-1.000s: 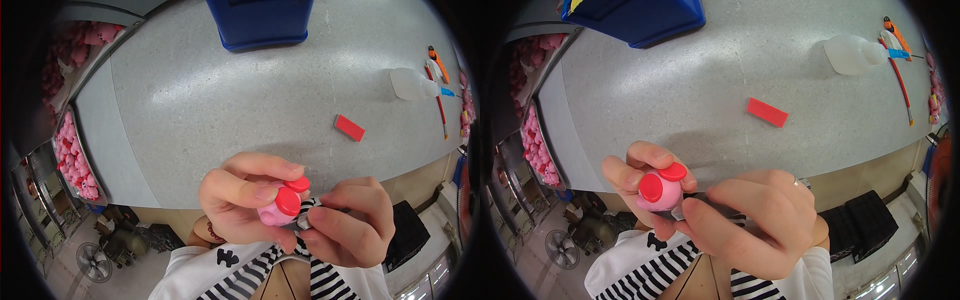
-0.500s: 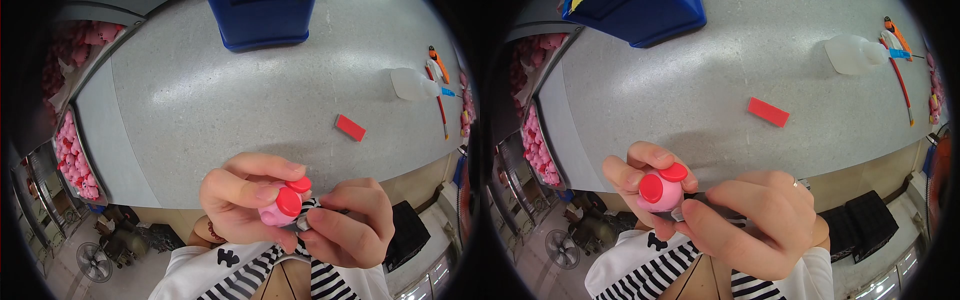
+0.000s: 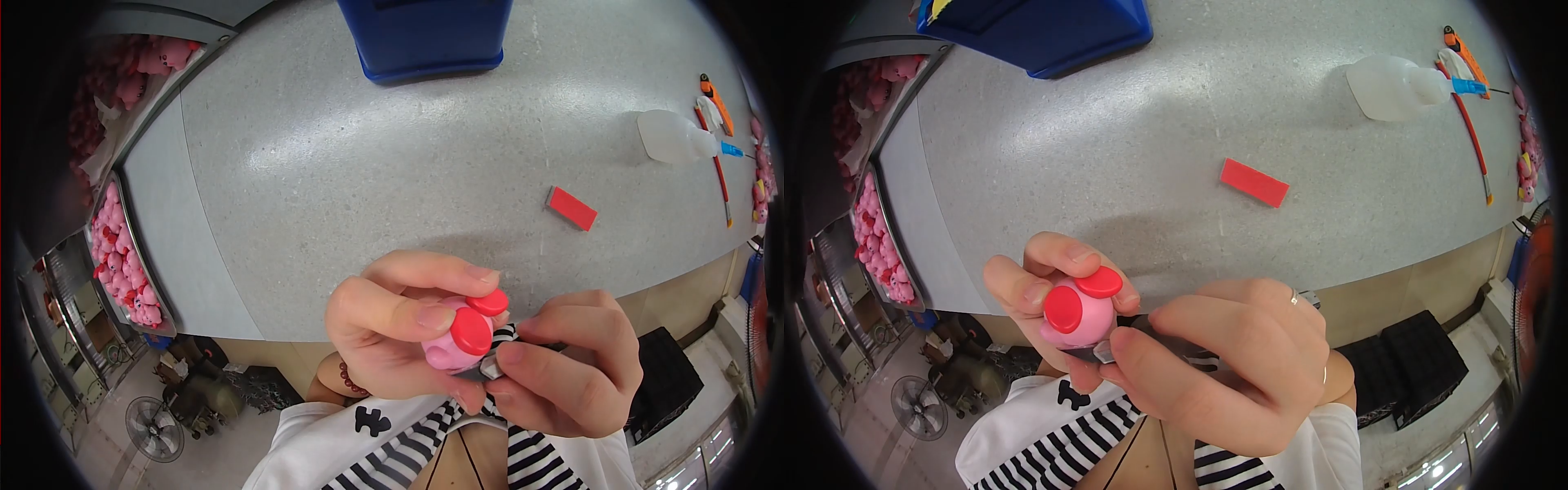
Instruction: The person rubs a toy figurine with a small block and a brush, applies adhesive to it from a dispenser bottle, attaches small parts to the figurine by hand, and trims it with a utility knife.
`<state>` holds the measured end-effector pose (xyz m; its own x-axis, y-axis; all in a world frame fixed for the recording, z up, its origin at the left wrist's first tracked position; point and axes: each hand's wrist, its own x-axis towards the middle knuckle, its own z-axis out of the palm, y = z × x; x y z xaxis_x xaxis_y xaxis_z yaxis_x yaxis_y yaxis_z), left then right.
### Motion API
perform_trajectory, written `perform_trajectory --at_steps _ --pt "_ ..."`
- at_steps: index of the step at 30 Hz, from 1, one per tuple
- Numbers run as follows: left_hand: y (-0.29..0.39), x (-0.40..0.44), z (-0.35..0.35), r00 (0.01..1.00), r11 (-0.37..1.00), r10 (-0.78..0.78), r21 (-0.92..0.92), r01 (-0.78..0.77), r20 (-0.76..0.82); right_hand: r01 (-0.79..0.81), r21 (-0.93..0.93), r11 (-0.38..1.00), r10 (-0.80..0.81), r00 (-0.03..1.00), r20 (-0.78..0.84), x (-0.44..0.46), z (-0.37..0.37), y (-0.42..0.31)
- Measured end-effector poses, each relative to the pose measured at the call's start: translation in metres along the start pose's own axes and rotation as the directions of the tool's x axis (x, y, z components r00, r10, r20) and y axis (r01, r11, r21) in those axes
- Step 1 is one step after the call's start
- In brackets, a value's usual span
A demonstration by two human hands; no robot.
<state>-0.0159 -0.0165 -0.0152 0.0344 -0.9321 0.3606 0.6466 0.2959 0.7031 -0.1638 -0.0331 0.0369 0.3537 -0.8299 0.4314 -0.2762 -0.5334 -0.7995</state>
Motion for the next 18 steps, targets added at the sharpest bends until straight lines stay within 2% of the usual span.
perform_trajectory --at_steps 18 --pt "-0.0002 0.0004 -0.0009 1.000 1.000 0.001 0.013 -0.002 0.015 0.005 -0.010 1.000 -0.005 1.000 0.018 -0.0001 -0.0008 0.0005"
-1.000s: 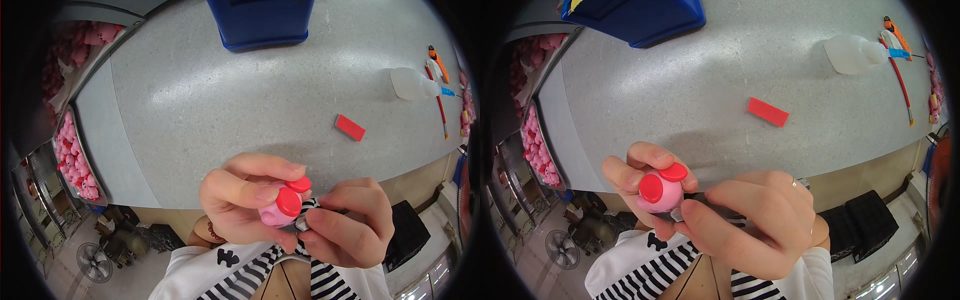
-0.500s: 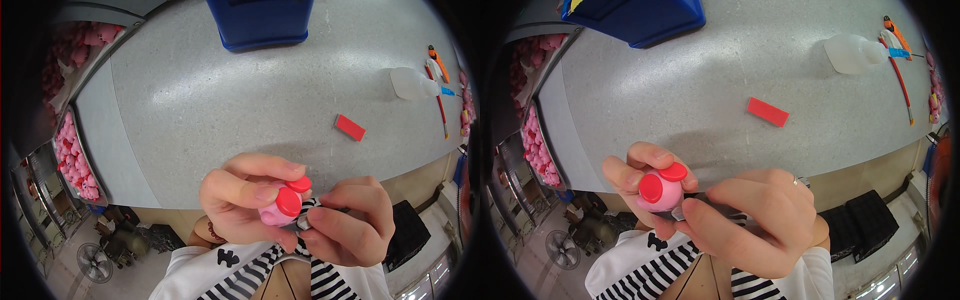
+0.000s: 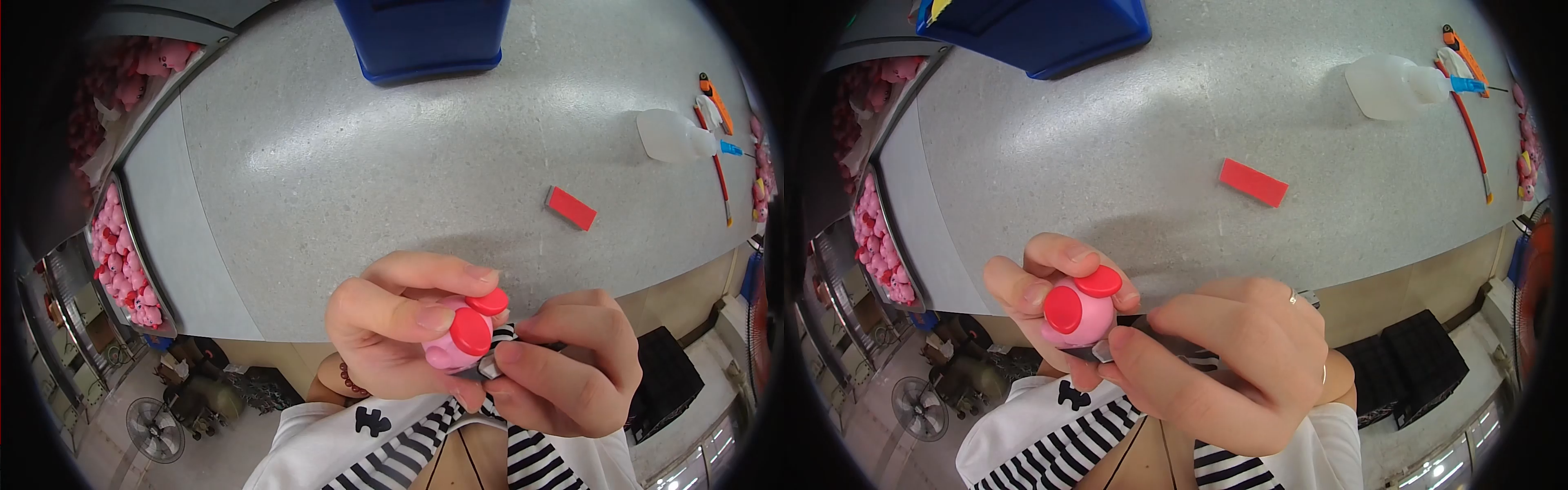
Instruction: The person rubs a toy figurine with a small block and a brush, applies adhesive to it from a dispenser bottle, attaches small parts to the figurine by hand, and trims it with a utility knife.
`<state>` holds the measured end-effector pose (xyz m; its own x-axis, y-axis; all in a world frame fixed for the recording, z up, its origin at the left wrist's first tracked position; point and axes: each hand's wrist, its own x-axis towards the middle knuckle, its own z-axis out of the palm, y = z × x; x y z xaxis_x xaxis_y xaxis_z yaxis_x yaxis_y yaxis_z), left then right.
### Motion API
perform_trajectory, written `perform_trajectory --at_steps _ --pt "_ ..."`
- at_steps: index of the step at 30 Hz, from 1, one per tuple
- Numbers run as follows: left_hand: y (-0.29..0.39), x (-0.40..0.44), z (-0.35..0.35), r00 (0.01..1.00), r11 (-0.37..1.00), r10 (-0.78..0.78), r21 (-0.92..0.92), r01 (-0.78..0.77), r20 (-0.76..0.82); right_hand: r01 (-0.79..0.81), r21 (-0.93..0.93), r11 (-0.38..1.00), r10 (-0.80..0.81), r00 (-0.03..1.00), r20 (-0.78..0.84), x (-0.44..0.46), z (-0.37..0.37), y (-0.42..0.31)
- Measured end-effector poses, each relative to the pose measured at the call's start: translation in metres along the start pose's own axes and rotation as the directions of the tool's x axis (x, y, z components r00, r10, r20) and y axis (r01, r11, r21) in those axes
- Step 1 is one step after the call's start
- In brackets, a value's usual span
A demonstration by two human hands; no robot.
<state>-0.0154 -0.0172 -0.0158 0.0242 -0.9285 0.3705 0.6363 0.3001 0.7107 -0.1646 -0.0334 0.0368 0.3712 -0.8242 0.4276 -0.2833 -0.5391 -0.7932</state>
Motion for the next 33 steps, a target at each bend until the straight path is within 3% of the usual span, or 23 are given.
perform_trajectory --at_steps 14,16,20,25,32,33 --pt "0.001 -0.001 0.000 1.000 1.000 -0.015 0.009 0.016 -0.020 0.022 0.013 1.000 -0.022 1.000 -0.005 0.000 0.000 0.002" --pt "0.004 0.000 -0.005 0.994 0.990 -0.084 0.117 0.076 0.063 0.005 0.001 1.000 -0.005 1.000 0.000 0.002 -0.001 0.002" --pt "0.002 -0.002 -0.005 0.996 0.997 -0.055 0.065 0.050 0.071 -0.074 -0.012 0.997 0.074 0.997 -0.003 0.003 -0.004 -0.001" --pt "0.008 -0.003 -0.003 0.987 0.987 -0.157 0.021 0.156 0.025 0.003 0.020 1.000 -0.003 1.000 -0.025 0.004 0.001 0.002" --pt "0.004 -0.001 0.002 0.990 0.990 -0.141 -0.014 0.142 0.026 0.001 0.003 1.000 0.000 0.997 -0.078 0.004 0.005 -0.001" --pt "0.002 -0.001 0.008 0.993 0.996 -0.092 -0.012 0.092 -0.077 0.002 -0.014 1.000 -0.002 0.998 -0.056 0.004 0.002 -0.001"
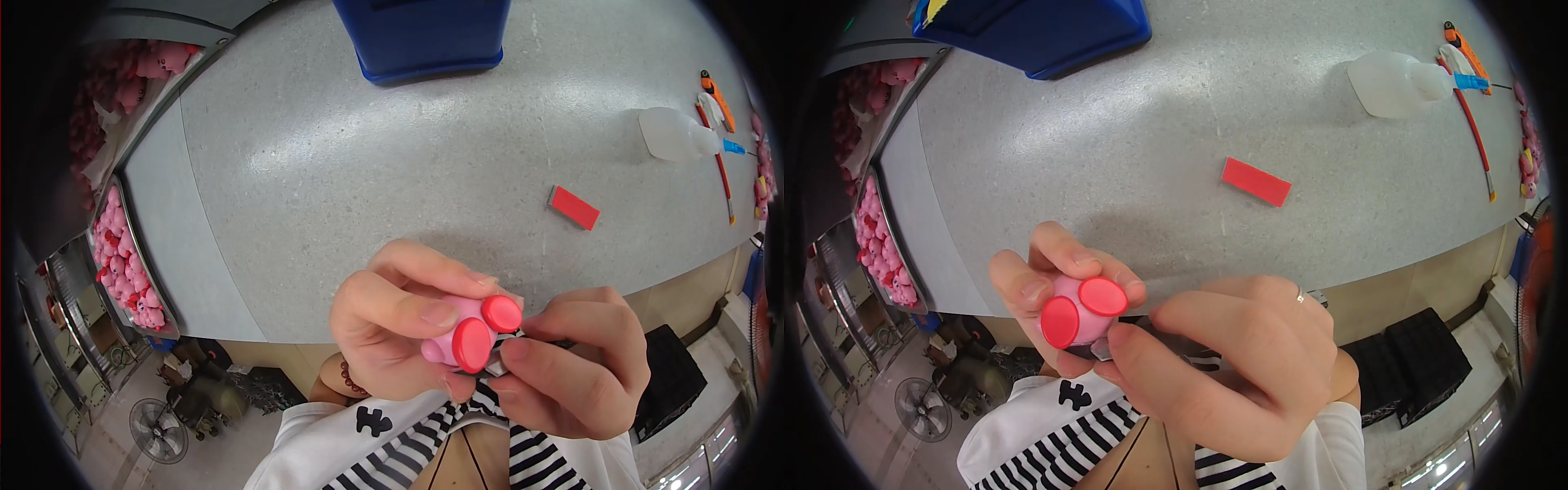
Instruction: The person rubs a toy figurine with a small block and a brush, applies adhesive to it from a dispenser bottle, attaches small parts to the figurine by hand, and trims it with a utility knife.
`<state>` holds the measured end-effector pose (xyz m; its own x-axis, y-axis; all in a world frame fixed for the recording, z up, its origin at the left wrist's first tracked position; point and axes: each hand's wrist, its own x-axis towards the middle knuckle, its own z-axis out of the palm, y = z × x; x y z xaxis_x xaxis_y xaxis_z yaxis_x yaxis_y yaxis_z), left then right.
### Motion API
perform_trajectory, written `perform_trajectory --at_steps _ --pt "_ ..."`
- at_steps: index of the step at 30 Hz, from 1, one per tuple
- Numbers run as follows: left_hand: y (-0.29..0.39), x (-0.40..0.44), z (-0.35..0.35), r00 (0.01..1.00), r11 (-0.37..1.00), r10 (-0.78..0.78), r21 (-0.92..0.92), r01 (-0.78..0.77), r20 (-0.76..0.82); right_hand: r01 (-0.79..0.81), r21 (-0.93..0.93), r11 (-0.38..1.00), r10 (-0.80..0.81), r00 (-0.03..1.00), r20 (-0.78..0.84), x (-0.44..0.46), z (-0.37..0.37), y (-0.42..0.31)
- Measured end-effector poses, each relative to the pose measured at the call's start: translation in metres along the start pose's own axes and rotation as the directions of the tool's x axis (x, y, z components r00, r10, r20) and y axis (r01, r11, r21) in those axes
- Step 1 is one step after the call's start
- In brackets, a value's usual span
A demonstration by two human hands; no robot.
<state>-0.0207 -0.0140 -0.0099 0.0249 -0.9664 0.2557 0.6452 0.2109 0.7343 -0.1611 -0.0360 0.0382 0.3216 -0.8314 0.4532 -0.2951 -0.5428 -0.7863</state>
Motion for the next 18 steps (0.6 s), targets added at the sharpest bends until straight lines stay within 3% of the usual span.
perform_trajectory --at_steps 1,2,5,7,18 --pt "-0.001 0.000 0.003 0.993 0.999 0.051 0.004 -0.051 -0.102 0.003 -0.016 1.000 -0.002 1.000 0.022 0.000 -0.001 0.000" --pt "-0.001 0.000 0.003 0.993 0.999 0.051 0.005 -0.051 -0.103 0.003 -0.015 1.000 -0.003 1.000 0.022 0.000 -0.001 0.000" --pt "0.000 -0.001 -0.002 0.995 0.998 0.058 0.030 -0.056 -0.075 0.002 -0.030 1.000 -0.002 1.000 -0.016 0.001 0.002 -0.003" --pt "0.003 -0.002 -0.010 0.996 0.999 -0.035 0.000 0.035 0.087 -0.025 -0.040 0.999 0.023 0.999 -0.041 0.001 0.004 -0.005" --pt "0.004 -0.002 -0.008 0.998 0.999 -0.045 0.008 0.045 0.053 -0.066 -0.114 0.991 0.066 0.998 -0.002 0.001 -0.006 -0.007"
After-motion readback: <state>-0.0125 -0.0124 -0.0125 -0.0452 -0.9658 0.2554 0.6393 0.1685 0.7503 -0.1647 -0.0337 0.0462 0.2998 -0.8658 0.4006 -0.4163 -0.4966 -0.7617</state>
